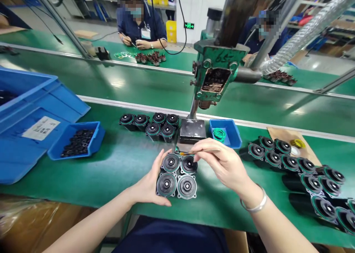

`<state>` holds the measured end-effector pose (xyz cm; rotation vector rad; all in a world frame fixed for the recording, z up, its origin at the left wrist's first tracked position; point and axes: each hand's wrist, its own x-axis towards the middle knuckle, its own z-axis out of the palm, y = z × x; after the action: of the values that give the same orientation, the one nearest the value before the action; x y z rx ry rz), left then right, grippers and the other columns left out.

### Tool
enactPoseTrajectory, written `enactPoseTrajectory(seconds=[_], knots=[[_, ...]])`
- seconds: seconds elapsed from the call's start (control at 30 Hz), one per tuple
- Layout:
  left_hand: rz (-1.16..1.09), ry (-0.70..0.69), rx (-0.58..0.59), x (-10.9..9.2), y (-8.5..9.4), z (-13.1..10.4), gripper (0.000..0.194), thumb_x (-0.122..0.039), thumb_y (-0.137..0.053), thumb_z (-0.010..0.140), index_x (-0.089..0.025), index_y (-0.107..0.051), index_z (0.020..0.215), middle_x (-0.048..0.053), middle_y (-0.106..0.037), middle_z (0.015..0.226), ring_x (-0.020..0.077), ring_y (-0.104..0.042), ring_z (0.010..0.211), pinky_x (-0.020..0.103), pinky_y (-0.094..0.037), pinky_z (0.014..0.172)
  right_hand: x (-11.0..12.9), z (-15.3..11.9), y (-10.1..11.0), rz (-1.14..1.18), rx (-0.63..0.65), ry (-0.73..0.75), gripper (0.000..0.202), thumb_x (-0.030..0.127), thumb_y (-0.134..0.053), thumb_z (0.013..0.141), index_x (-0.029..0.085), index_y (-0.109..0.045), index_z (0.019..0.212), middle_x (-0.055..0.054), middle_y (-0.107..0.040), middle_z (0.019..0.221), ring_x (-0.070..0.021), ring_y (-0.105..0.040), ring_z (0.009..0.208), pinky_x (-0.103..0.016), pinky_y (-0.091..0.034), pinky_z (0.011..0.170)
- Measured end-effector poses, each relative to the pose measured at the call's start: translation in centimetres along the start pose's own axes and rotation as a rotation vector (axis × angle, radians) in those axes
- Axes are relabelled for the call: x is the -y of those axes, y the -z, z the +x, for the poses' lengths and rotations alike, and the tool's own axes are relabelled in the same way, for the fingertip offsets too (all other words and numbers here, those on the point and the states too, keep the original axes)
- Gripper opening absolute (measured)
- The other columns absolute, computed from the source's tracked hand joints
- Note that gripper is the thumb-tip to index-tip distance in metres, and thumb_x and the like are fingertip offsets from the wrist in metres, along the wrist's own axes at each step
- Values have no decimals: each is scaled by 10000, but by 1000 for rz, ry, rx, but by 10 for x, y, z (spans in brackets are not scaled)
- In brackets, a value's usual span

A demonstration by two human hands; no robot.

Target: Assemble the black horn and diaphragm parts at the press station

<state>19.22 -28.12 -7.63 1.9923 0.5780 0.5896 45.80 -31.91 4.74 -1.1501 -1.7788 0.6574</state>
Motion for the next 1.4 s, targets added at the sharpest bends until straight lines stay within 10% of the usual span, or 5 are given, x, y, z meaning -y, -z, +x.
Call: enactPoseTrajectory(seconds=[0.53, 1.07, 1.27, 1.4], knots=[[41, 74, -25, 4, -6, -4, 1617, -495, -940, 449, -245, 273, 1488, 279, -137, 1542, 518, -236, 1426, 699, -322, 1092, -23, 77, -25, -123, 618, 30, 143, 276, -483, 1004, 188, -596, 1001, -26, -699, 949, -117, -666, 822, -230, -516, 741], [56, 32, -50, 7, -10, -3, 1589, -568, -903, 484, -249, 297, 1475, 298, -135, 1545, 536, -273, 1403, 699, -377, 1057, 1, 12, -60, -117, 307, -143, 74, 262, -566, 970, 218, -507, 972, 24, -694, 778, -96, -695, 679, -189, -542, 633], [63, -25, -85, 8, -11, -1, 1580, -634, -871, 491, -231, 300, 1473, 304, -148, 1548, 522, -296, 1400, 677, -394, 1061, 3, 19, -70, -179, 53, 7, 135, 189, -614, 937, 219, -503, 1009, 2, -712, 832, -119, -728, 775, -197, -584, 675], [58, -47, -93, 9, -12, 0, 1574, -648, -860, 498, -207, 294, 1474, 305, -141, 1554, 510, -299, 1404, 657, -390, 1083, -3, 25, -70, -402, 138, 150, 124, 187, -597, 944, 214, -518, 1035, -27, -697, 916, -135, -708, 830, -235, -584, 718]])
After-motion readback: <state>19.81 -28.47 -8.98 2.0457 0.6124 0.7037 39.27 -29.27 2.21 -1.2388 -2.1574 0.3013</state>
